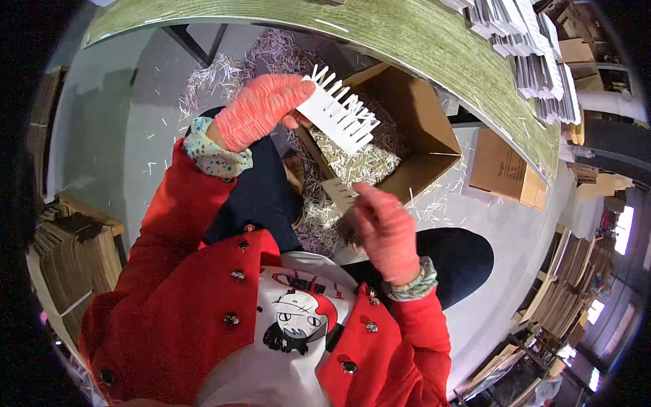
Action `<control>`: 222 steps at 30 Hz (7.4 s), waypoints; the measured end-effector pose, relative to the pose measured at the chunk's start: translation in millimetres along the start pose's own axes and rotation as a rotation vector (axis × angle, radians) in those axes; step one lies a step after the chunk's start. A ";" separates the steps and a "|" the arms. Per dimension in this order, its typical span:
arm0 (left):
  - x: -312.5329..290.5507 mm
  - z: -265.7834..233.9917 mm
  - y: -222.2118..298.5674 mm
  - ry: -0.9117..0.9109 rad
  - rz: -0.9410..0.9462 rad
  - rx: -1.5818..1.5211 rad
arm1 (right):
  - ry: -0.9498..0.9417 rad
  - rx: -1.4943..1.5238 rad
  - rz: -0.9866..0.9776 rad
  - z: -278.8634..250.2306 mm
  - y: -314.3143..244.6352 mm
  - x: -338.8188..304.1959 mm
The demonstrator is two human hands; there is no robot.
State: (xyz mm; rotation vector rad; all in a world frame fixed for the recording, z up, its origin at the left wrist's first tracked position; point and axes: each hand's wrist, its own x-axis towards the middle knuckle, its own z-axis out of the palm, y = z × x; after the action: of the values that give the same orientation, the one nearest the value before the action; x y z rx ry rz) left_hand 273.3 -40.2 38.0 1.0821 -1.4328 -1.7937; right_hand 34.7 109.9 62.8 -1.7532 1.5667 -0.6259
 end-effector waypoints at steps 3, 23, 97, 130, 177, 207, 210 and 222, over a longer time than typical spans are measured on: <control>0.5 5.1 1.1 -0.049 -0.063 -0.028 | 0.301 -0.051 -0.003 -19.5 -32.8 7.3; 3.4 29.4 3.4 -0.597 -0.211 -0.060 | -0.106 -0.107 -0.744 -51.8 -37.6 43.9; 85.7 217.2 104.2 0.348 0.527 -0.022 | 0.339 -0.323 -0.285 -202.2 -9.5 78.3; 46.5 166.8 107.6 0.245 0.647 -0.006 | 0.423 -0.315 -0.519 -163.4 -43.6 57.3; 72.2 230.3 61.2 0.209 0.297 -0.185 | 0.178 -0.311 -0.475 -187.6 42.0 46.2; 67.2 235.0 64.7 0.240 0.357 -0.036 | -0.111 0.003 -0.293 -185.6 54.5 46.0; 66.8 229.5 67.6 0.043 0.152 -0.357 | -0.254 0.428 -0.089 -189.8 47.5 41.9; 61.9 239.0 68.3 0.374 0.517 0.276 | 0.296 -0.632 -0.555 -171.6 40.6 29.9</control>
State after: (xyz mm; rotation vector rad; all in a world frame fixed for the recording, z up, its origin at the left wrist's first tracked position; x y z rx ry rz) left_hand 32.4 7.3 110.9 0.9947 -1.5676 -0.9980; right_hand -114.8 48.9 139.4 -2.7275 1.5756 -0.7208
